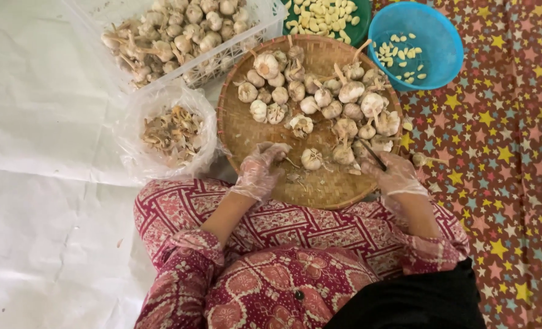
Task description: A person wearing plastic gloves sits on the floor and peels garlic cloves from bulbs using a small knife, placing the peeled cloves into a blue bowl.
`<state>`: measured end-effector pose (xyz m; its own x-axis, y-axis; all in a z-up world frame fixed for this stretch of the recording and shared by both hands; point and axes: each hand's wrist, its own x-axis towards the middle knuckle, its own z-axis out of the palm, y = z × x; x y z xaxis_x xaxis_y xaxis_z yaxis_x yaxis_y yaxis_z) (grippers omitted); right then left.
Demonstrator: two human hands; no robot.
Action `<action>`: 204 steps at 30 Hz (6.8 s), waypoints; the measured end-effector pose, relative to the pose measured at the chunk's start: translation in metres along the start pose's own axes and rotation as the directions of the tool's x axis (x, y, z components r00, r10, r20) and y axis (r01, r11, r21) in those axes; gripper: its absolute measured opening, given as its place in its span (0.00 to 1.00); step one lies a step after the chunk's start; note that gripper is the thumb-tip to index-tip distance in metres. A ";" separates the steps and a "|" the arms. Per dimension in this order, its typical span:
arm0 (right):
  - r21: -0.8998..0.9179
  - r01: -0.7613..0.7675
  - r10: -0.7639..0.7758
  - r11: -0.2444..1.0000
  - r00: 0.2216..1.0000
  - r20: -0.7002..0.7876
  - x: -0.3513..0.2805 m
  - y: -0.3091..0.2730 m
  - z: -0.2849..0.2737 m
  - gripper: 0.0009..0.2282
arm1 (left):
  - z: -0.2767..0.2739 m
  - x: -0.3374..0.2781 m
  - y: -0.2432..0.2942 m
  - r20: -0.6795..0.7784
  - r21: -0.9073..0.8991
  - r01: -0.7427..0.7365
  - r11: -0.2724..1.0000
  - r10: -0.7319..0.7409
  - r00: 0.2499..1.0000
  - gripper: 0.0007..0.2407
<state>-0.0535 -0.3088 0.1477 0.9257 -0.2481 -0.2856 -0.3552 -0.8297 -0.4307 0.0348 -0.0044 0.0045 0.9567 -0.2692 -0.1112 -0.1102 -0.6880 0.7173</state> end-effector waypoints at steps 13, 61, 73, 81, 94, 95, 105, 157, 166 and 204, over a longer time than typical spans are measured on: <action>0.861 -0.128 0.146 0.493 0.987 0.064 0.009 -0.013 0.067 0.14 | -0.034 0.028 0.061 0.223 0.240 0.086 0.967 -0.142 0.964 0.22; 0.264 0.720 -0.501 0.642 0.654 -0.567 -0.061 -0.128 0.061 0.13 | -0.090 -0.107 0.159 -0.271 -0.897 -0.286 0.338 0.094 0.958 0.12; 0.328 0.649 -0.401 0.687 0.714 -0.574 -0.089 -0.156 0.037 0.16 | -0.085 -0.119 0.161 -0.198 -0.751 -0.236 0.616 0.131 0.971 0.13; -0.574 0.709 -0.850 0.409 0.067 -0.522 -0.070 -0.138 0.059 0.14 | -0.090 -0.119 0.156 -0.129 -0.557 0.023 0.830 -0.113 0.985 0.14; -0.696 0.560 -0.791 0.450 -0.113 -0.602 -0.066 -0.137 0.082 0.16 | -0.080 -0.122 0.148 -0.094 -0.905 -0.107 0.413 0.052 0.994 0.09; -0.754 0.504 -0.809 0.422 -0.166 -0.564 -0.064 -0.139 0.082 0.16 | -0.079 -0.123 0.150 -0.103 -0.938 -0.121 0.325 0.072 0.992 0.09; -0.495 0.578 -0.613 0.648 0.011 -0.790 -0.043 -0.109 0.108 0.08 | -0.068 -0.089 0.151 0.161 -0.971 0.214 0.106 -0.372 0.914 0.11; 0.293 0.709 -0.619 0.641 0.704 -0.348 -0.078 -0.133 0.033 0.22 | -0.142 -0.079 0.173 0.446 -0.873 0.469 -0.136 -0.612 0.653 0.44; 0.112 0.858 -0.699 0.501 0.477 -0.533 -0.049 -0.098 0.079 0.16 | -0.139 -0.076 0.159 0.822 0.081 -0.391 -0.917 -0.160 0.546 0.33; 0.986 0.137 -0.245 0.094 0.963 -0.110 -0.074 -0.113 0.059 0.13 | -0.081 -0.075 0.122 0.052 -0.986 0.081 0.146 -0.196 0.979 0.12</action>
<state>-0.0894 -0.1673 0.1674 0.9930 -0.0907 -0.0752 -0.0352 0.3810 -0.9239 -0.0288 -0.0133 0.1563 0.9444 -0.1638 -0.2851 0.3276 0.5425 0.7735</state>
